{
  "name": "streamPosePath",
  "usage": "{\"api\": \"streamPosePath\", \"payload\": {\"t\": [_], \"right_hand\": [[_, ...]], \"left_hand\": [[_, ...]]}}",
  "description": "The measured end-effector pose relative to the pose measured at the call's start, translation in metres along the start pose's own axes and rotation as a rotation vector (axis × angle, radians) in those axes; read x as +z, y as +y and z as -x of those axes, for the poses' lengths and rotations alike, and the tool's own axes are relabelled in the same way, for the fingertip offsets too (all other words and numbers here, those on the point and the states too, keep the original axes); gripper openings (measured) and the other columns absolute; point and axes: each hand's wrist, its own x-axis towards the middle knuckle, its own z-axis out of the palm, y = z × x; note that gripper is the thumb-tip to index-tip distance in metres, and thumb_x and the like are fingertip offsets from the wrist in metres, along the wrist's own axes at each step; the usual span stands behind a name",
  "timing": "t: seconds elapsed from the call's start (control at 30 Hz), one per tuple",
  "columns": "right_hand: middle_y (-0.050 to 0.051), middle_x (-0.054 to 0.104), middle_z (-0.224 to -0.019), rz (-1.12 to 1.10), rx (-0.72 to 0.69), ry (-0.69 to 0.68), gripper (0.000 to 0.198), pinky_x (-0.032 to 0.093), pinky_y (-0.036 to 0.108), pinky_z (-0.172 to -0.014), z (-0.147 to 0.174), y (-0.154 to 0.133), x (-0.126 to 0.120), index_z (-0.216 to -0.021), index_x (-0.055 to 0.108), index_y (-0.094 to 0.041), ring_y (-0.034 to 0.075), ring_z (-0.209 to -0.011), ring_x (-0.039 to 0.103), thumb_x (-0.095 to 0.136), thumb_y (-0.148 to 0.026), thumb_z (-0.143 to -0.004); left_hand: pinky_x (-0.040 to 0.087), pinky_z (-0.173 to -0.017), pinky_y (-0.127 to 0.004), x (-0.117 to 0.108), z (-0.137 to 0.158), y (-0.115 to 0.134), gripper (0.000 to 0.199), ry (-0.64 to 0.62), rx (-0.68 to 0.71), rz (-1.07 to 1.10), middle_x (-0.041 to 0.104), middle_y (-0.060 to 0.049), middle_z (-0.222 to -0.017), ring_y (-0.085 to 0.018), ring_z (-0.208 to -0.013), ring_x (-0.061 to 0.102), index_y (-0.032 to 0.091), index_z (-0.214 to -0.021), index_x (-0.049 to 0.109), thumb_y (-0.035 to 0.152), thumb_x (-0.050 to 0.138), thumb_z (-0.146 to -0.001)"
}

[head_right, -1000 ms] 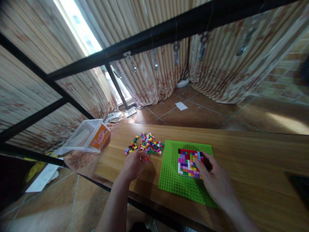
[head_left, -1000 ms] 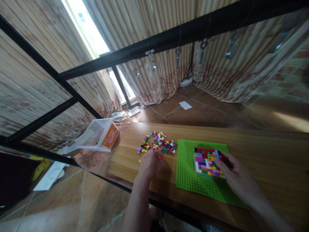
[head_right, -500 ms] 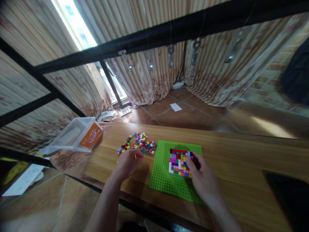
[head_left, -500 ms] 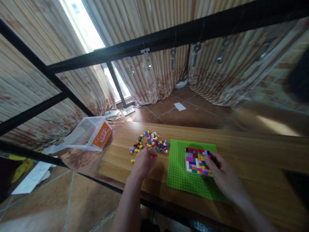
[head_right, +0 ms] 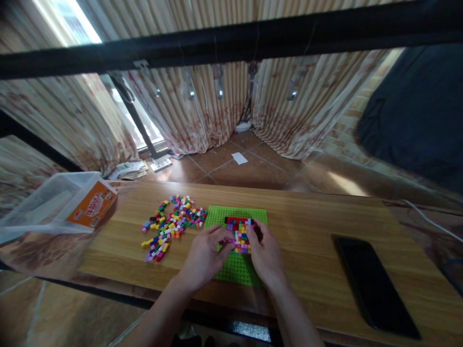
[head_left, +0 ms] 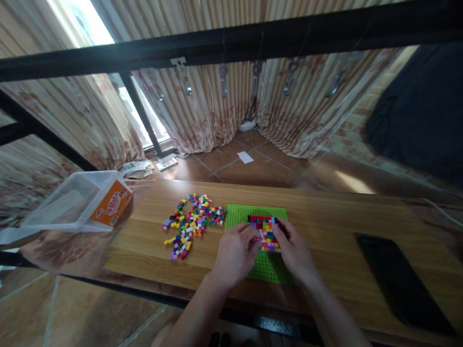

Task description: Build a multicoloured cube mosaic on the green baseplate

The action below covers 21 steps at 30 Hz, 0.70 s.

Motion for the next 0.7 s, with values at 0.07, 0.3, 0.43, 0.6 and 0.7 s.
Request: {"api": "streamPosePath", "payload": {"t": [0.07,0.3,0.43,0.6,0.7], "right_hand": [[0.014,0.072,-0.119,0.007,-0.017,0.002,0.056,0.049,0.047,-0.098,0.001,0.000,0.000,-0.123,0.065,-0.018,0.030,-0.108,0.067,0.052,-0.059,-0.087],[0.013,0.071,-0.120,0.026,-0.023,-0.002,0.059,0.049,0.046,-0.098,0.002,0.001,-0.002,-0.126,0.063,-0.017,0.029,-0.110,0.066,0.052,-0.060,-0.086],[0.016,0.070,-0.121,0.007,-0.005,-0.012,0.061,0.049,0.046,-0.099,0.004,-0.003,-0.003,-0.125,0.063,-0.015,0.030,-0.110,0.066,0.053,-0.060,-0.085],[0.016,0.071,-0.119,-0.010,-0.004,-0.021,0.061,0.049,0.046,-0.099,0.005,-0.005,-0.004,-0.125,0.063,-0.014,0.030,-0.109,0.067,0.055,-0.058,-0.084],[0.016,0.071,-0.120,-0.023,-0.016,-0.031,0.061,0.049,0.046,-0.099,0.005,-0.004,-0.004,-0.125,0.062,-0.013,0.030,-0.109,0.067,0.055,-0.057,-0.085]], "left_hand": [[0.046,-0.077,-0.028,0.003,-0.004,0.001,0.006,0.009,0.020,-0.044,0.068,-0.002,-0.090,-0.017,-0.085,0.063,0.021,-0.087,0.068,0.018,0.063,-0.088],[0.044,-0.080,-0.031,0.009,-0.013,0.006,0.009,-0.022,0.053,-0.140,0.070,-0.002,-0.090,-0.018,-0.087,0.064,0.022,-0.087,0.070,0.019,0.061,-0.090],[0.044,-0.080,-0.031,0.008,-0.013,0.007,0.013,-0.025,0.060,-0.142,0.072,-0.002,-0.090,-0.018,-0.087,0.064,0.023,-0.088,0.071,0.020,0.059,-0.092],[0.043,-0.082,-0.033,0.007,-0.010,0.006,0.018,-0.031,0.089,-0.184,0.073,-0.003,-0.092,-0.018,-0.088,0.064,0.023,-0.093,0.071,0.022,0.053,-0.095],[0.044,-0.083,-0.034,0.009,-0.008,0.005,0.022,-0.035,0.102,-0.229,0.073,-0.004,-0.094,-0.019,-0.090,0.064,0.021,-0.094,0.071,0.024,0.049,-0.097]]}}
